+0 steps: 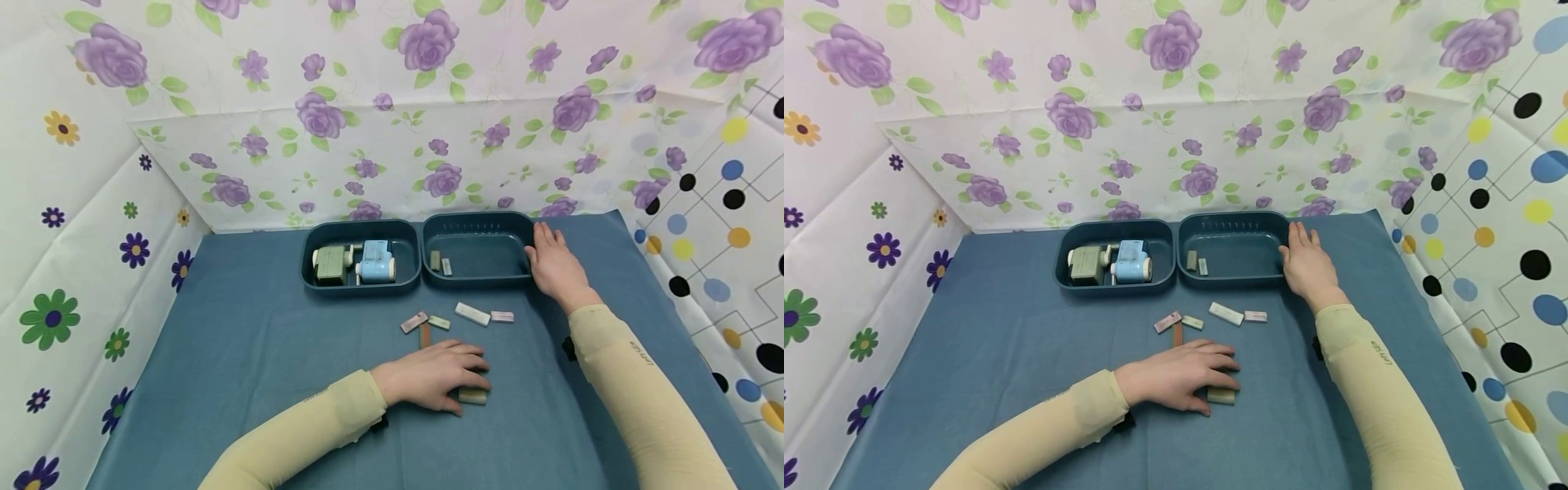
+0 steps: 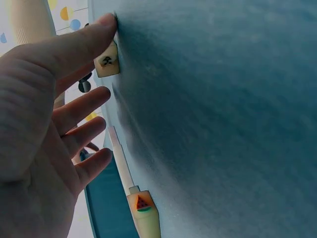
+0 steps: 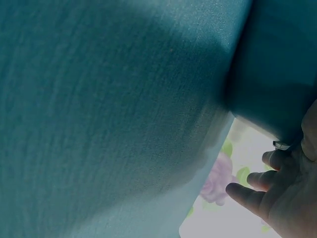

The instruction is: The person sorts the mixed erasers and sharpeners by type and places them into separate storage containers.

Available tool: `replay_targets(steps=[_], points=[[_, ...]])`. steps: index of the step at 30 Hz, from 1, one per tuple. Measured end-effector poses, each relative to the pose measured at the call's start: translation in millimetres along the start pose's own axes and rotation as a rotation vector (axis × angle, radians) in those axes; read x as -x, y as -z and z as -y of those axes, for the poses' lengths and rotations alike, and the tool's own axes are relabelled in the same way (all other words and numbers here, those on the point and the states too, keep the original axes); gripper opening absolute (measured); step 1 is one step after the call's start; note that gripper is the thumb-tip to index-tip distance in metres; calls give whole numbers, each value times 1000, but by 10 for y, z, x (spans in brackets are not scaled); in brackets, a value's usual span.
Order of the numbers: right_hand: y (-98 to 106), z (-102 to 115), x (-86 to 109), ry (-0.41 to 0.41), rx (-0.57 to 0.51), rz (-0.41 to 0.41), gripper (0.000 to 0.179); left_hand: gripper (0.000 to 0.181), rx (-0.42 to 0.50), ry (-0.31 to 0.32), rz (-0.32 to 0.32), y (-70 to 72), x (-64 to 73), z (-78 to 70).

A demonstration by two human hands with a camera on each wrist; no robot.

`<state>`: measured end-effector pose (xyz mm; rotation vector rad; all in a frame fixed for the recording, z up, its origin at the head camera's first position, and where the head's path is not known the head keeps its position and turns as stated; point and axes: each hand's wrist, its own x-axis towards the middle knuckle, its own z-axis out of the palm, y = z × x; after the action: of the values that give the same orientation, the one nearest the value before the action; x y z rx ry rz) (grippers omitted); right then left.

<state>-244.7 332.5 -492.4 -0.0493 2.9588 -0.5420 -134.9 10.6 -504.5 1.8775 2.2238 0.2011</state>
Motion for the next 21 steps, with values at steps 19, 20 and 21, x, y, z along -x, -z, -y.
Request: replay_targets(steps=[19, 20, 21], points=[[5, -210, 51, 18, -272, 10, 92, 58, 35, -3, 33, 42, -41, -9], [16, -223, 56, 24, -275, 17, 92, 57, 33, -6, 38, 50, -41, -13], [23, -235, 62, 28, -276, 25, 93, 55, 33, -9, 43, 57, -41, -17]])
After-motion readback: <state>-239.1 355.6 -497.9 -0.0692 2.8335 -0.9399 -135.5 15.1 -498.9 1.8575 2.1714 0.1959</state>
